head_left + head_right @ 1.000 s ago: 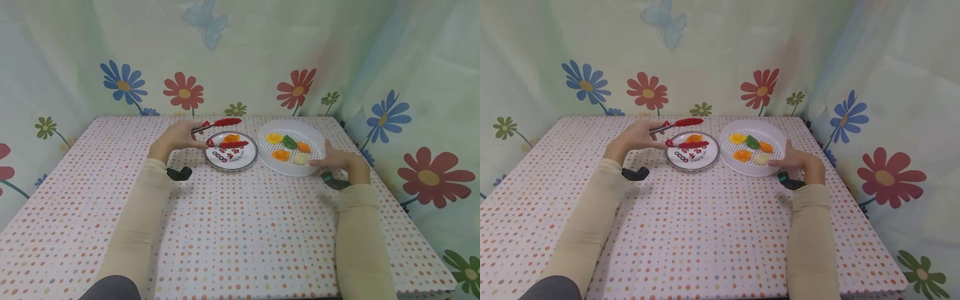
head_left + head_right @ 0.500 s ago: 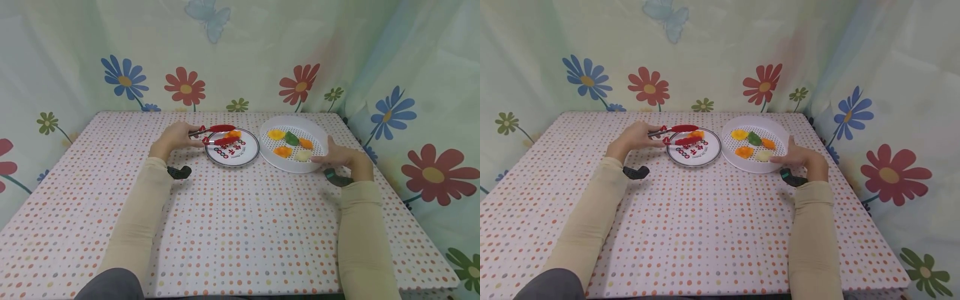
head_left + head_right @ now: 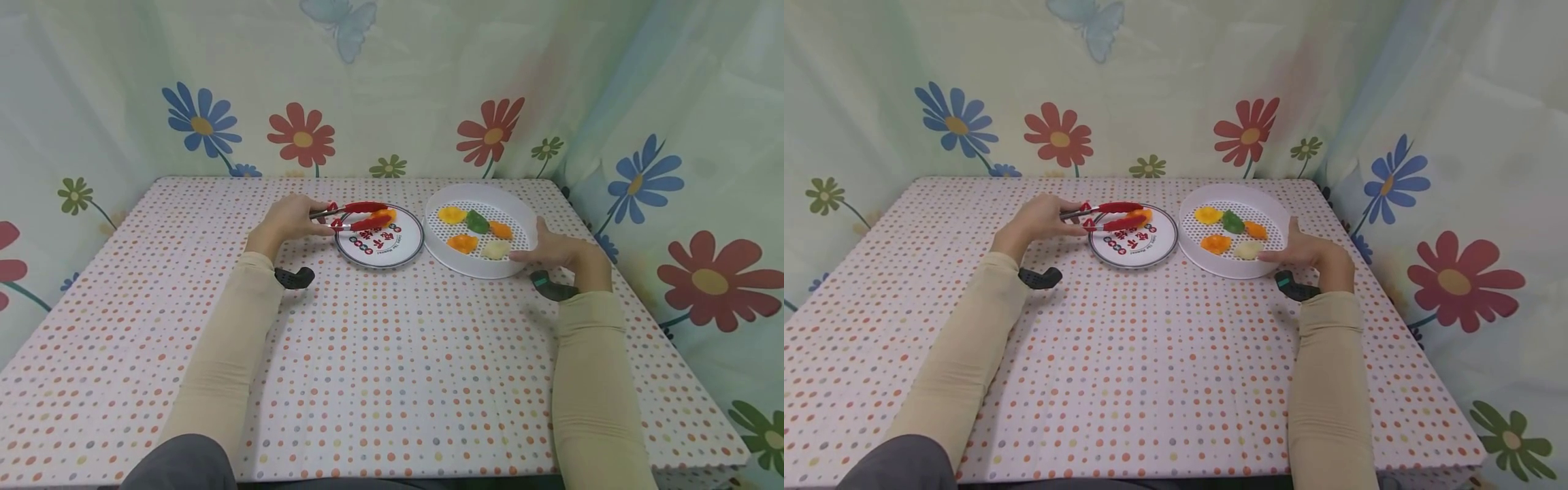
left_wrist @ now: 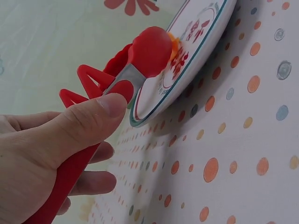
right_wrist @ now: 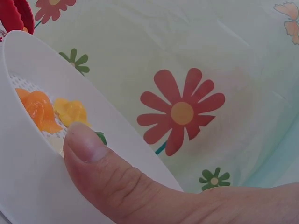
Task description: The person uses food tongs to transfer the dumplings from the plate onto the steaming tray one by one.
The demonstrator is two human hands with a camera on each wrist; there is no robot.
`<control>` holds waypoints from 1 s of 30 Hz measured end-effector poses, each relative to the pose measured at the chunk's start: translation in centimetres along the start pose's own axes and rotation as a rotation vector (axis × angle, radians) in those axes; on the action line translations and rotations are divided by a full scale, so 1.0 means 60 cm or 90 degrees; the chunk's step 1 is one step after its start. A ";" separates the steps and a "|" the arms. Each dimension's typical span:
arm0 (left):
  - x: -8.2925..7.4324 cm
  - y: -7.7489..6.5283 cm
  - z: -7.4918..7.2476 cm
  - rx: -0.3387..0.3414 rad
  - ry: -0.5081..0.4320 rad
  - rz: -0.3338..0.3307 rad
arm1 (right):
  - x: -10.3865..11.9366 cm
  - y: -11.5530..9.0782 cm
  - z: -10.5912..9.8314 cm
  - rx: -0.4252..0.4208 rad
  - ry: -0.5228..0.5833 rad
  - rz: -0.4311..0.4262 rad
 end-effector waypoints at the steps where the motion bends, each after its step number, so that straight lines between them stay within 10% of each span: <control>1: -0.004 0.002 -0.001 0.000 0.000 0.004 | -0.003 -0.002 -0.002 -0.001 0.000 0.001; 14: -0.131 0.003 -0.050 -0.085 0.026 0.137 | -0.016 -0.036 -0.037 -0.023 -0.016 0.025; 30: -0.331 0.062 0.014 0.009 0.187 0.289 | -0.010 -0.022 -0.005 -0.012 -0.030 0.034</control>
Point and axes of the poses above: each hand's wrist, its own y-axis towards the middle knuckle, its own z-axis out of the palm, x = y × z, the point moved 8 cm from there along y, towards the middle knuckle, and after that the axes turned 1 degree about z, right-handed, at the moved point
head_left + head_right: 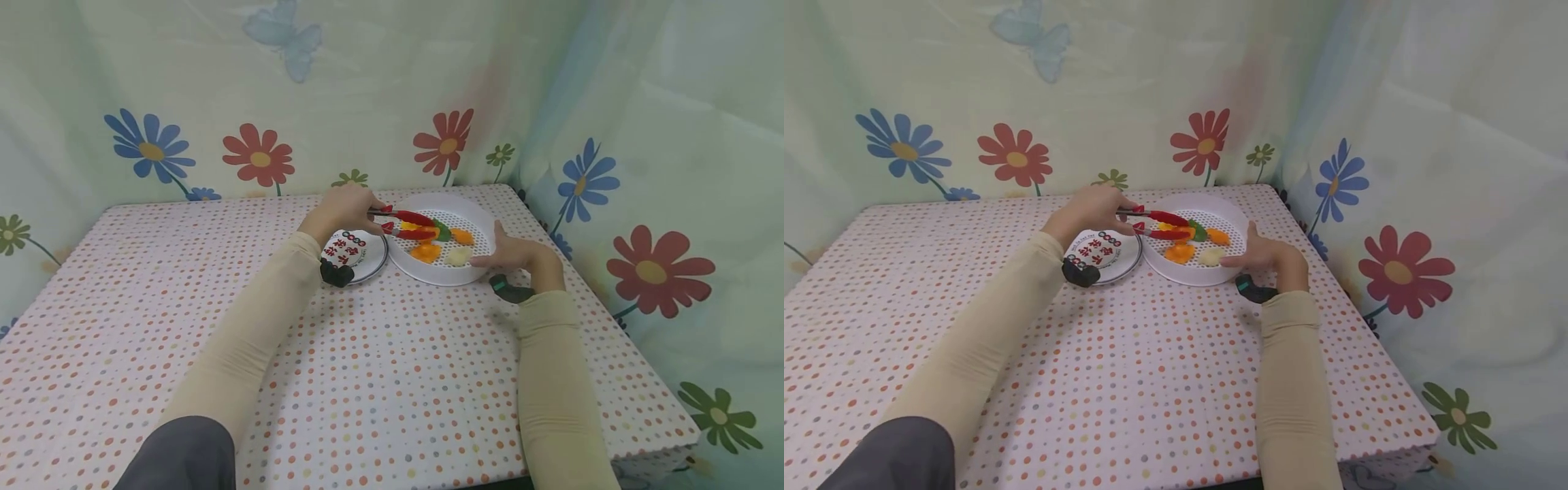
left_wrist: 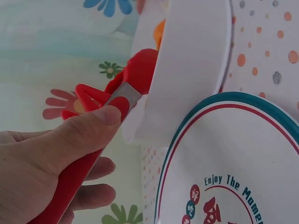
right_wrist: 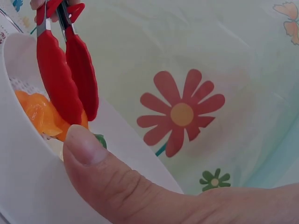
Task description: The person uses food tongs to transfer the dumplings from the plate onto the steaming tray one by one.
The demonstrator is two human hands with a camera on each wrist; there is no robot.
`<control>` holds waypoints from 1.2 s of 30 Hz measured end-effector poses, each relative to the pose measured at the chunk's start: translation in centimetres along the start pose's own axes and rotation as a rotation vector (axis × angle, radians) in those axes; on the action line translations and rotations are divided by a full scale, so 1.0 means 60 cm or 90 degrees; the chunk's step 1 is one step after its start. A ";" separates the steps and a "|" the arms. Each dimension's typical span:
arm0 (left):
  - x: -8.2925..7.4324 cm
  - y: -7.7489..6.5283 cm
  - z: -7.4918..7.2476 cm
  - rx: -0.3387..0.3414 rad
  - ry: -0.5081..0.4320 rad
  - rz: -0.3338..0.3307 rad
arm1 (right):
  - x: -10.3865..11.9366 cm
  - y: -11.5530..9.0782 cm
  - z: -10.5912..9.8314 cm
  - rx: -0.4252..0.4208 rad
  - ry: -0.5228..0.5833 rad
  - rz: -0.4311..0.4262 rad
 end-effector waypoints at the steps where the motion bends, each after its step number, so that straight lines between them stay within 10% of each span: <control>1: -0.001 0.002 0.002 0.007 0.008 -0.003 | 0.000 0.001 0.001 0.000 -0.003 -0.001; 14: 0.010 -0.022 0.015 0.016 -0.040 -0.059 | 0.012 0.009 0.010 0.007 0.009 -0.007; 25: 0.075 -0.160 -0.022 -0.209 -0.168 -0.305 | 0.006 -0.005 -0.009 -0.004 -0.025 -0.018; 36: 0.105 -0.237 0.084 -0.103 -0.063 -0.356 | 0.009 0.008 0.008 -0.002 0.040 -0.071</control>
Point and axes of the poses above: each hand's wrist, its own y-axis towards the middle knuckle, its own z-axis out of the palm, x = y × z, the point moved 8 cm from there along y, towards the middle knuckle, and after that the axes turned 1 degree about z, right-handed, at the moved point
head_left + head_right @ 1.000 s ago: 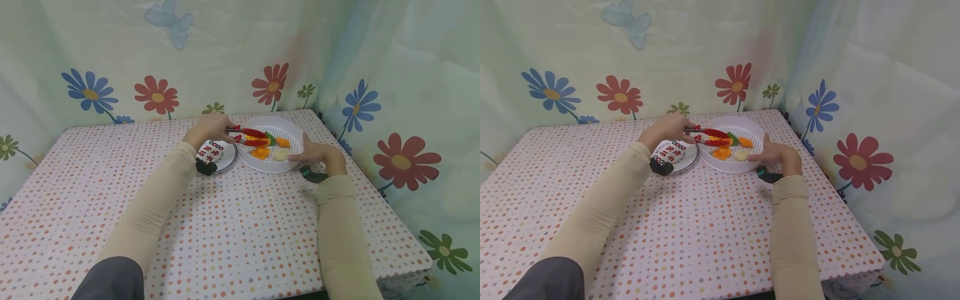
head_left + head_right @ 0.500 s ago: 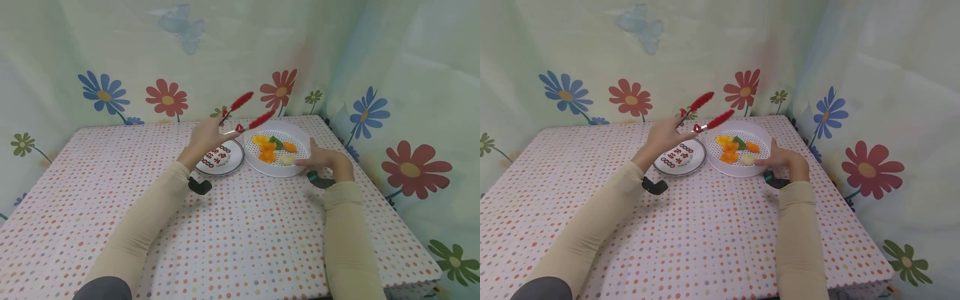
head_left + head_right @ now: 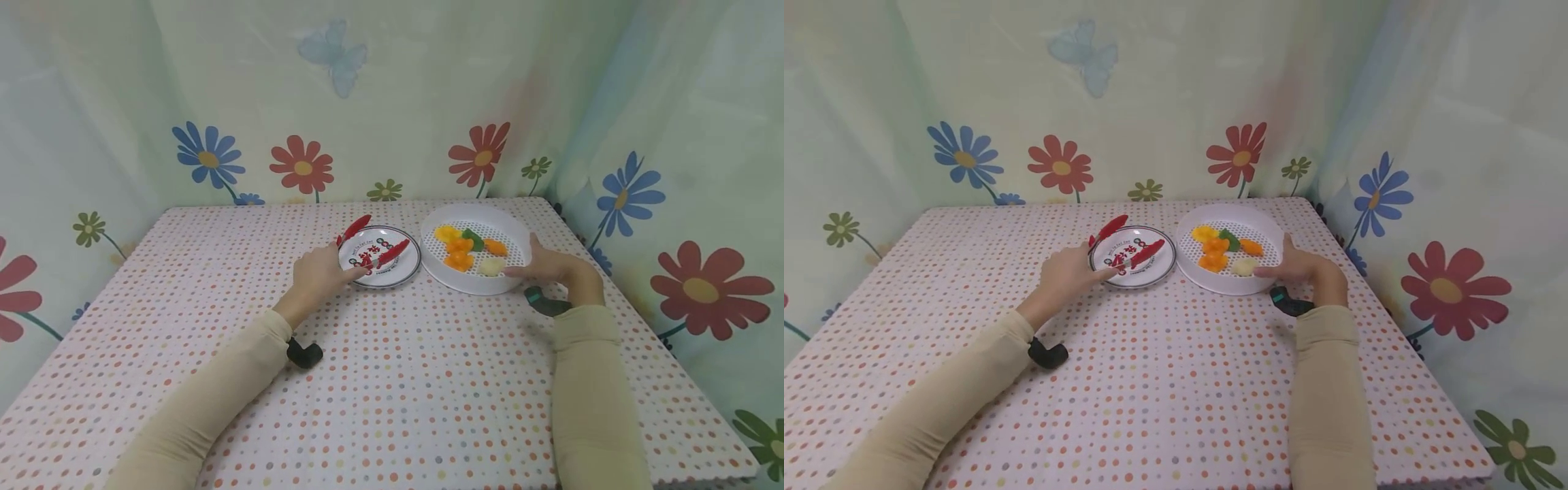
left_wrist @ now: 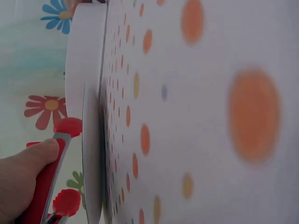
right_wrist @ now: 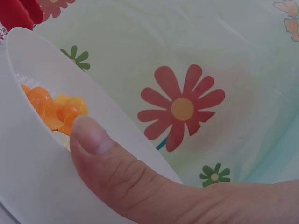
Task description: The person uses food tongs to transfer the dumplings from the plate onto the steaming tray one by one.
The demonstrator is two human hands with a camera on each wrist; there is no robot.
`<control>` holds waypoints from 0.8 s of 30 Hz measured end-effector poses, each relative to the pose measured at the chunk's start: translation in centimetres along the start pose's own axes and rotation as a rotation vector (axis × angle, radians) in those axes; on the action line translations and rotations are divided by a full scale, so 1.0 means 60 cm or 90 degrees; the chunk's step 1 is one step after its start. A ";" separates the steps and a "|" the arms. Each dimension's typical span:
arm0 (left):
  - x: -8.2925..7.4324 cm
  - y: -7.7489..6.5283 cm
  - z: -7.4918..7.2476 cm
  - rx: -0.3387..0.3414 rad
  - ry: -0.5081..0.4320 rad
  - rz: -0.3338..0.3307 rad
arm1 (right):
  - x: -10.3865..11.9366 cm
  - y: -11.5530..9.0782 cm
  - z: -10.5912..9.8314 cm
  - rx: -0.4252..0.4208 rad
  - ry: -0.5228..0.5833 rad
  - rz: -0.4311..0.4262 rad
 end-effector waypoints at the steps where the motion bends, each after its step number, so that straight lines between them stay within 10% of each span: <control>1: -0.004 0.000 0.006 0.002 0.001 -0.002 | -0.004 0.000 0.001 -0.002 0.005 0.004; 12: -0.087 0.021 0.025 0.019 0.038 0.059 | -0.019 -0.075 -0.045 -0.045 -0.147 0.074; 24: -0.082 0.021 -0.004 0.060 0.059 0.024 | 0.083 -0.135 -0.102 -0.162 -0.155 0.005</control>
Point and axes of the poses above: each hand's wrist, its own y-axis towards the middle knuckle, its own z-axis out of the palm, x = y × z, the point moved 8 cm from there along y, towards the middle knuckle, and after that the axes turned 1 degree about z, right-handed, at the moved point
